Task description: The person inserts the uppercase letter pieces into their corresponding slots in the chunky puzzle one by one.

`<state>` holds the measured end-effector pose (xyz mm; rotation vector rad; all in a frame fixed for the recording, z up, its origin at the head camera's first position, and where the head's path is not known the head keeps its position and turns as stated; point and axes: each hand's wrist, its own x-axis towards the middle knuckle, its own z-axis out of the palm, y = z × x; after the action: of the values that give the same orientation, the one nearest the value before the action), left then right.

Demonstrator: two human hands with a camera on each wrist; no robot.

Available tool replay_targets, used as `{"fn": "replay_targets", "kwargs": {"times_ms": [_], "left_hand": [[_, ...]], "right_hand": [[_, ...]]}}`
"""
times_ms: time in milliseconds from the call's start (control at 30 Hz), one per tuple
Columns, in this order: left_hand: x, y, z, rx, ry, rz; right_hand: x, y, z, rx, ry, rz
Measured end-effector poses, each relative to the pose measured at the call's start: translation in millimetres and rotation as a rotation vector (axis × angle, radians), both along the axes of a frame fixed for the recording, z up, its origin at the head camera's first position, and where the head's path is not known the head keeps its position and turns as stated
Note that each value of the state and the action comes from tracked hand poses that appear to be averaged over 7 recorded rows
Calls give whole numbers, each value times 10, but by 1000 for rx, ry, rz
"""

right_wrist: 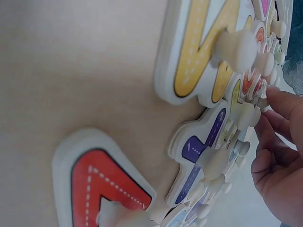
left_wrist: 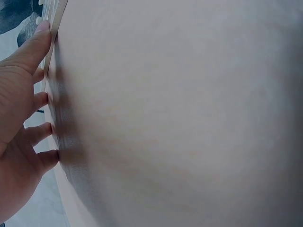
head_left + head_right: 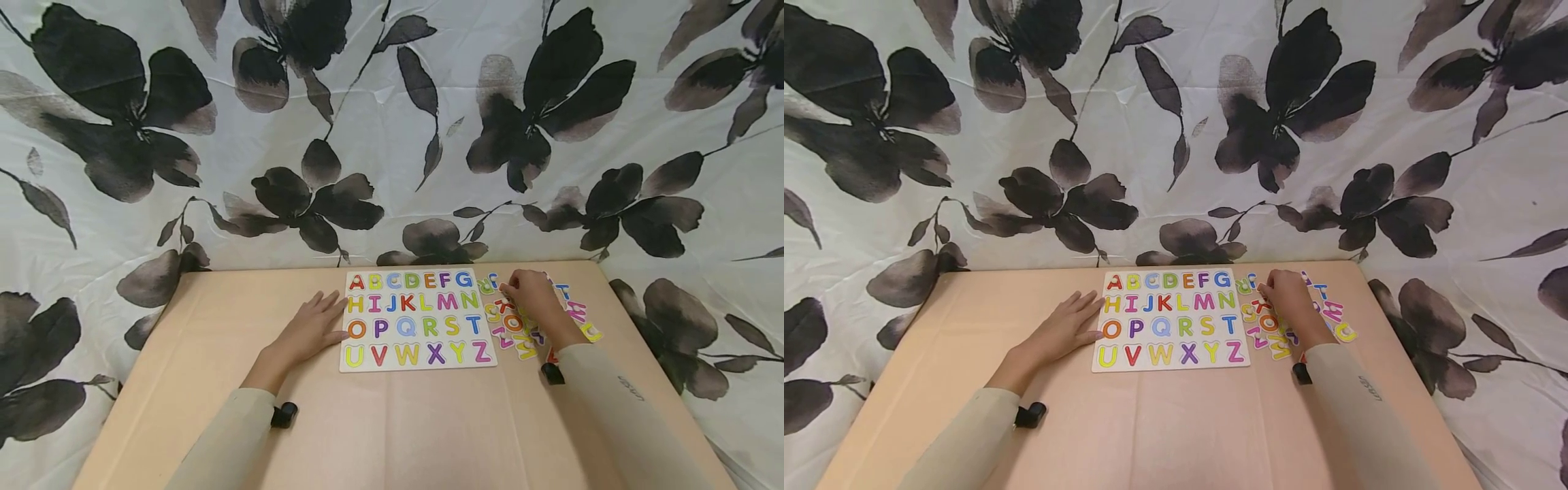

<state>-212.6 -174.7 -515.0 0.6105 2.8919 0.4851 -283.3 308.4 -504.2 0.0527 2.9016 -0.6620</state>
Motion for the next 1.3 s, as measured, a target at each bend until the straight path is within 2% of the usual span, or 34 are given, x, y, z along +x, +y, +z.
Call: {"fn": "replay_targets", "kwargs": {"times_ms": [233, 600, 967, 1167, 1300], "left_hand": [[1, 16, 3, -1, 12, 2], [-31, 28, -12, 4, 14, 13], [-45, 43, 1, 9, 4, 16], [-45, 49, 6, 7, 7, 23], [-43, 45, 6, 6, 13, 19]], "right_hand": [[-27, 13, -7, -17, -14, 2], [-84, -84, 144, -67, 45, 20], [-212, -520, 77, -71, 181, 161], [-273, -849, 75, -120, 178, 212], [-314, -1061, 65, -114, 175, 234]]}}
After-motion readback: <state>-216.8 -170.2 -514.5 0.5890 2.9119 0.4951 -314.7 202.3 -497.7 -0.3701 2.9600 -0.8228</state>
